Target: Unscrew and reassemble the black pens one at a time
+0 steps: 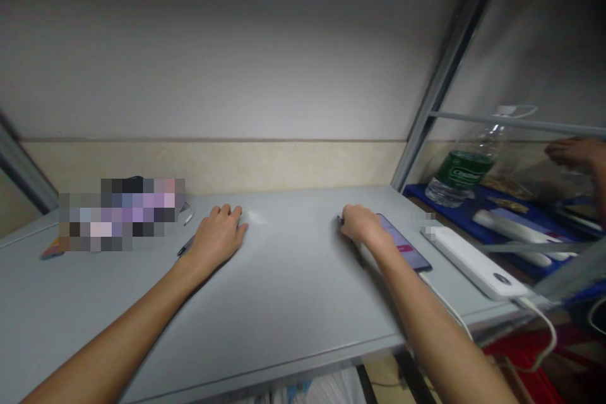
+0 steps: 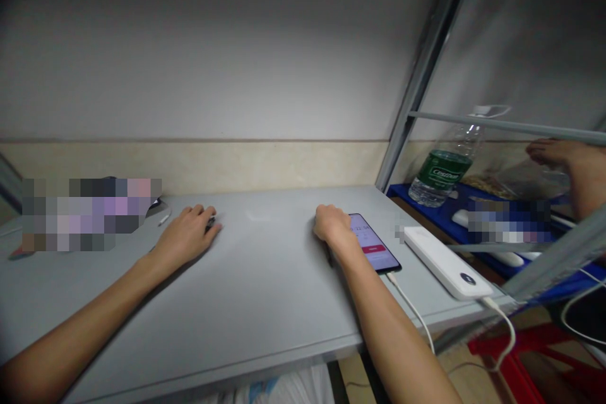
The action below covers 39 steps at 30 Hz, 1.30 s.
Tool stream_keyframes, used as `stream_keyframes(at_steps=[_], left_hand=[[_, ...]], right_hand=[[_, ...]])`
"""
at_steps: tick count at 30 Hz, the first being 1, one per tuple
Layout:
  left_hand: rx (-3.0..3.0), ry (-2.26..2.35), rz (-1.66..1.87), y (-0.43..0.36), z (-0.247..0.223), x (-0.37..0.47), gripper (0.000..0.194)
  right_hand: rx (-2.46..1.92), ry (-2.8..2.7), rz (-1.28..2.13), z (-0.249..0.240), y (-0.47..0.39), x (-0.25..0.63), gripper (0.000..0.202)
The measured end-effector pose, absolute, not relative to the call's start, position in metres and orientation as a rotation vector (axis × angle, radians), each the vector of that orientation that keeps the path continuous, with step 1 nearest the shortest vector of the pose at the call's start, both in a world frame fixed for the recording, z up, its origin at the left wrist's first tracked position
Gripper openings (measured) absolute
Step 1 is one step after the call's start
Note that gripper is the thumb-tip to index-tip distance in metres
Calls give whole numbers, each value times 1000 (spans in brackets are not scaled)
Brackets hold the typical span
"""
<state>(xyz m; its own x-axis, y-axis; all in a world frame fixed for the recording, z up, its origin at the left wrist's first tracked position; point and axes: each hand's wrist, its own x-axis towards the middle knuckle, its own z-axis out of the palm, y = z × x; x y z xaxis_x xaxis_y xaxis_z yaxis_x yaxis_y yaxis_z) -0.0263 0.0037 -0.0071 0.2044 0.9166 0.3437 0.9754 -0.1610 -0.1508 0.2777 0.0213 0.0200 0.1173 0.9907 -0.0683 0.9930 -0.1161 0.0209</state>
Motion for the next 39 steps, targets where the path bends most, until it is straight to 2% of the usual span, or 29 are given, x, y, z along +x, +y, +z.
stream_keyframes(at_steps=[5, 10, 16, 21, 27, 32, 35, 39], left_hand=[[-2124, -1862, -206, 4, -2, -31, 33], [-2186, -1882, -135, 6, -2, -35, 25], [-2210, -1879, -233, 9, -6, -36, 21], [-2268, -1801, -429, 8, -3, -32, 27], [-2666, -1459, -902, -1, 0, -14, 32], [-2903, -1191, -1052, -17, -4, 7, 21], [-2841, -975, -1018, -23, -4, 14, 15], [-2763, -720, -948, -25, -2, 16, 14]], right_hand=[[2319, 2041, -70, 22, 22, 282, 41], [2369, 2217, -16, 17, 20, 273, 41], [2197, 2511, -100, 6, 19, 257, 39], [2012, 2770, -244, 0, 17, 249, 35], [1677, 3260, -393, 8, 7, 237, 35], [1503, 3279, -822, 8, 2, 225, 33], [1389, 3040, -1302, 2, 4, 221, 55], [1228, 2688, -1937, 2, 4, 220, 58]])
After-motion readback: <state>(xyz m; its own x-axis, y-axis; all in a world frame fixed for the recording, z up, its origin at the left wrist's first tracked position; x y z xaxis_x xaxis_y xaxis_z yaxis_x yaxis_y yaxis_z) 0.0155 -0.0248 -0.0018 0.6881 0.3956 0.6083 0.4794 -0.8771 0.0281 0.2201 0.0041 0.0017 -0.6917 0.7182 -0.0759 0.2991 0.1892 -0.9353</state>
